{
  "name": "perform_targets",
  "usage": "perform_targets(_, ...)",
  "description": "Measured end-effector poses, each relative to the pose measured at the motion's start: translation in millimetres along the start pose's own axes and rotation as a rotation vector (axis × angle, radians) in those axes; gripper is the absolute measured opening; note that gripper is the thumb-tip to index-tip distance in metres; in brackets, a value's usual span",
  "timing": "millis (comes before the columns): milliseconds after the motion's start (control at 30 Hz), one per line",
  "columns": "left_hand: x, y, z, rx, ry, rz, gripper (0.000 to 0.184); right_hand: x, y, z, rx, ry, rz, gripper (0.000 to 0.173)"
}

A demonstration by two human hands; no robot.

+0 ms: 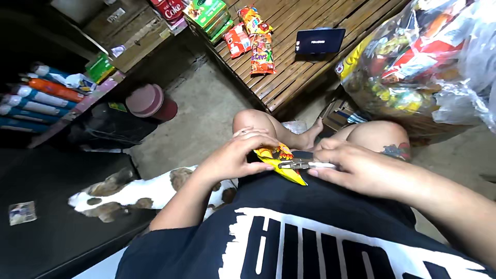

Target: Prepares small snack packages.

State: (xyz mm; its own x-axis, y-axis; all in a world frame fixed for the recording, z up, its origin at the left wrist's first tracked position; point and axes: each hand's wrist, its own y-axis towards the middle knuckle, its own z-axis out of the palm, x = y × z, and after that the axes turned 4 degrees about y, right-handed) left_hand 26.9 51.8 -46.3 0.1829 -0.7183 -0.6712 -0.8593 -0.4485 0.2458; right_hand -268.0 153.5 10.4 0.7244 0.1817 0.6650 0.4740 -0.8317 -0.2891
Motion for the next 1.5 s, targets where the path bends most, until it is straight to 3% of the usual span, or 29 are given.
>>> perform_targets(67,6.1,6.7,5.3,0.031,-0.141,0.023,0.023,-5.3,-2.5,6.2,-0.077,-0.034,0.004,0.045)
perform_targets(167,7.0,12.8,11.2,0.091,-0.307,0.068,0.021,-10.7,-5.6,13.4,-0.203,-0.164,-0.032,0.042)
perform_targets(367,0.0,29.3,9.9,0.341,-0.510,0.108,0.020,-11.6,-9.5,18.8,-0.130,-0.155,-0.117,0.045)
perform_targets(500,-2.0,39.9,7.2,0.470,-0.530,0.123,0.013,-8.4,-8.6,23.9,-0.096,-0.185,-0.079,0.045)
perform_targets(833,-9.3,34.7,9.7,0.468,-0.417,0.075,0.014,-14.2,-5.2,34.9,0.034,-0.050,-0.042,0.040)
perform_targets(967,-7.3,31.2,10.9,0.451,-0.463,0.074,0.015,-15.1,-6.3,33.8,-0.013,-0.078,-0.051,0.042)
perform_targets(1067,-6.5,30.3,10.0,0.450,-0.514,0.062,0.014,-22.6,-6.4,35.4,-0.136,-0.136,-0.116,0.043)
perform_targets(1200,-5.7,27.8,8.9,0.408,-0.526,0.067,0.015,-38.2,1.0,33.0,-0.051,0.068,-0.253,0.040)
perform_targets(1300,-4.0,21.5,6.6,0.301,-0.376,0.066,0.021,-41.0,2.5,35.8,-0.023,0.144,-0.221,0.037)
perform_targets(1500,-38.1,24.7,8.4,0.162,0.216,0.026,0.026,-15.9,-7.8,28.0,-0.333,-0.175,0.103,0.030)
